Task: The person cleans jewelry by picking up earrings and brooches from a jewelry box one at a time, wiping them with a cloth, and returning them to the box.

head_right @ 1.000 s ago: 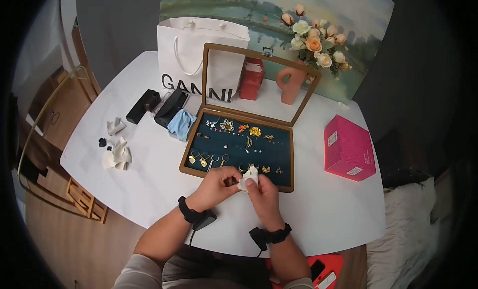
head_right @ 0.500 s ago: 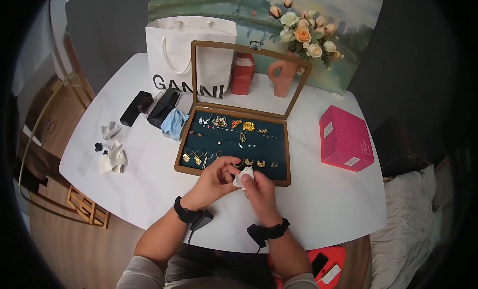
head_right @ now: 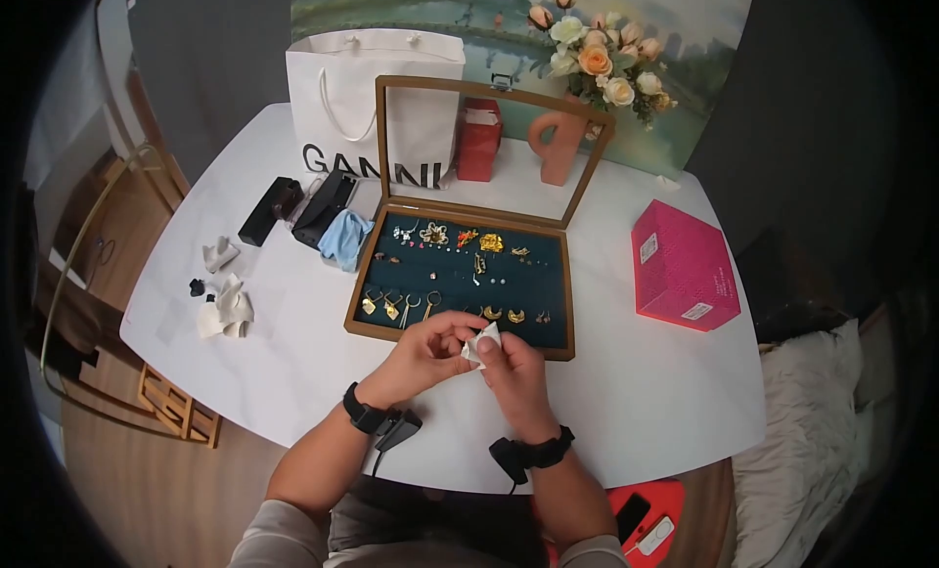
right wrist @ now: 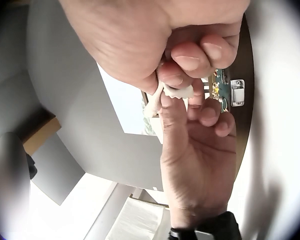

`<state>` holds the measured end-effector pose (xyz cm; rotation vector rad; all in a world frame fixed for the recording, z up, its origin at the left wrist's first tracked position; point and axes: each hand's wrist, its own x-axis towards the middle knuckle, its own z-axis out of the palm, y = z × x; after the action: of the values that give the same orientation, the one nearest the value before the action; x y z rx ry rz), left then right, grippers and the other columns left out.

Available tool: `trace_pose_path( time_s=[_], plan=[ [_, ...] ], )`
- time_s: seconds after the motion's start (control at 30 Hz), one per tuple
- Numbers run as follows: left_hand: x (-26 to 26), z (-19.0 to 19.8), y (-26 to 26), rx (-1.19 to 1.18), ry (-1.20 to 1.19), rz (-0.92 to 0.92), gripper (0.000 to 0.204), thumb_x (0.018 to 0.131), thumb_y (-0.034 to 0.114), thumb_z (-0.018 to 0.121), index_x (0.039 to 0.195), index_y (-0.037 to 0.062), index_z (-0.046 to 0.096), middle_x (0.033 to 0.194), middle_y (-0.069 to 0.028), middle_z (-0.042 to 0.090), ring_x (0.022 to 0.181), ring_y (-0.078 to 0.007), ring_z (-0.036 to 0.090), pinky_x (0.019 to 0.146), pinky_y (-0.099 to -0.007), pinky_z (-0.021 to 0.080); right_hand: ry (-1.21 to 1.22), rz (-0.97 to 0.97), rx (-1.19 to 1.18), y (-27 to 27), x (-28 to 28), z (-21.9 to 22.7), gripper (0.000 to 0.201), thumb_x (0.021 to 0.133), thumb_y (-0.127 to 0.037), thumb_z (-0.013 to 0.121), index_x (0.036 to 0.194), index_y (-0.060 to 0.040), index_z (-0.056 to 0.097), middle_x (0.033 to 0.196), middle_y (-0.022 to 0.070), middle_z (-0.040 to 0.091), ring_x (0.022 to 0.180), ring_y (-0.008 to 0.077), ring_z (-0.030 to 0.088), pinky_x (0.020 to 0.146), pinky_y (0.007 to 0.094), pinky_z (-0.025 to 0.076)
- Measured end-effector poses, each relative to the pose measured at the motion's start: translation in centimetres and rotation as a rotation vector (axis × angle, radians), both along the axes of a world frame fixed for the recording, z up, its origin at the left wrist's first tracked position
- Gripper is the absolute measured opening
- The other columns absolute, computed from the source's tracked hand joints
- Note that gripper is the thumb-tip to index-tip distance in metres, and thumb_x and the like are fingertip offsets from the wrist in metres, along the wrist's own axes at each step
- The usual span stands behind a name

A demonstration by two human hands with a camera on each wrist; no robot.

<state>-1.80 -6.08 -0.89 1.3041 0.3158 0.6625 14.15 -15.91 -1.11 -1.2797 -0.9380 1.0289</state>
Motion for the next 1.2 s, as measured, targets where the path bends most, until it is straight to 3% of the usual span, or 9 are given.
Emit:
trace_pose_path(
  time_s=[0.1, 0.2, 0.5, 0.6, 0.7, 0.9, 1.1, 1.2],
  plan=[
    [0.1, -0.3, -0.4, 0.201, 0.086, 0.045, 0.044, 0.090, -0.004, 0.076, 0.131, 0.0031, 0.064, 0.100, 0.0049, 0.056, 0.074, 0.0004, 0.049, 0.066, -0.0168, 0.043, 0.249, 0.013, -0.096, -0.2, 0.5, 0.6, 0.029, 0.106, -0.032, 0.062, 0.105, -0.0042, 0.066, 0.070, -0.0072, 0.047, 0.056, 0.0010, 0.038, 0.050, 0.0200, 0.027],
    [0.1, 0.0, -0.6, 0.203, 0.116, 0.088, 0.041, 0.090, -0.001, 0.078, 0.129, 0.0041, 0.066, 0.098, 0.0057, 0.056, 0.071, 0.0004, 0.047, 0.063, -0.0173, 0.041, 0.384, -0.003, -0.131, -0.1, 0.3, 1.2, 0.028, 0.106, -0.032, 0.061, 0.106, -0.0042, 0.066, 0.070, -0.0070, 0.048, 0.055, 0.0010, 0.037, 0.049, 0.0203, 0.027],
    [-0.1, -1.3, 0.4, 0.434, 0.279, 0.183, 0.036, 0.085, 0.000, 0.081, 0.118, 0.0039, 0.067, 0.093, 0.0022, 0.059, 0.069, -0.0029, 0.050, 0.061, -0.0206, 0.043, 0.228, 0.125, -0.106, 0.0, 0.9, 0.6, 0.032, 0.107, -0.035, 0.060, 0.099, -0.0042, 0.063, 0.069, -0.0066, 0.046, 0.054, 0.0014, 0.036, 0.049, 0.0202, 0.027],
    [0.0, 0.6, -0.5, 0.386, 0.122, 0.243, 0.034, 0.086, 0.000, 0.080, 0.117, 0.0044, 0.068, 0.091, 0.0023, 0.060, 0.069, -0.0038, 0.050, 0.061, -0.0204, 0.043, 0.304, 0.096, -0.155, -0.2, 0.7, 1.3, 0.033, 0.107, -0.036, 0.060, 0.096, -0.0052, 0.062, 0.067, -0.0066, 0.045, 0.054, 0.0014, 0.036, 0.049, 0.0208, 0.026],
    [0.2, 0.3, -0.5, 0.434, 0.147, 0.228, 0.033, 0.087, 0.000, 0.079, 0.117, 0.0035, 0.067, 0.091, 0.0027, 0.062, 0.069, -0.0031, 0.049, 0.062, -0.0200, 0.043, 0.329, 0.098, -0.159, -0.2, 0.6, 1.5, 0.033, 0.107, -0.037, 0.060, 0.097, -0.0051, 0.062, 0.066, -0.0069, 0.044, 0.054, 0.0015, 0.035, 0.049, 0.0211, 0.026],
    [0.4, -1.0, -0.4, 0.266, 0.182, 0.234, 0.032, 0.088, 0.003, 0.080, 0.118, 0.0026, 0.068, 0.093, 0.0033, 0.064, 0.068, -0.0015, 0.048, 0.060, -0.0194, 0.042, 0.270, 0.103, -0.114, -0.1, 0.6, 1.0, 0.033, 0.107, -0.037, 0.059, 0.099, -0.0048, 0.062, 0.066, -0.0068, 0.044, 0.052, 0.0016, 0.035, 0.048, 0.0207, 0.026],
    [0.2, 0.6, -0.9, 0.385, 0.227, 0.200, 0.033, 0.090, 0.002, 0.078, 0.122, 0.0028, 0.069, 0.091, 0.0032, 0.065, 0.069, -0.0009, 0.048, 0.059, -0.0198, 0.042, 0.395, 0.097, -0.123, -0.3, 0.9, 1.6, 0.034, 0.106, -0.038, 0.061, 0.101, -0.0044, 0.064, 0.067, -0.0070, 0.045, 0.055, 0.0015, 0.036, 0.049, 0.0203, 0.027],
    [0.3, -0.1, -0.9, 0.360, 0.204, 0.197, 0.038, 0.091, 0.000, 0.076, 0.128, 0.0022, 0.067, 0.092, 0.0035, 0.065, 0.070, -0.0004, 0.048, 0.060, -0.0190, 0.041, 0.286, 0.065, -0.115, 0.0, 0.6, 1.0, 0.034, 0.106, -0.038, 0.062, 0.102, -0.0044, 0.064, 0.069, -0.0071, 0.046, 0.056, 0.0014, 0.037, 0.049, 0.0200, 0.028]
  ],
)
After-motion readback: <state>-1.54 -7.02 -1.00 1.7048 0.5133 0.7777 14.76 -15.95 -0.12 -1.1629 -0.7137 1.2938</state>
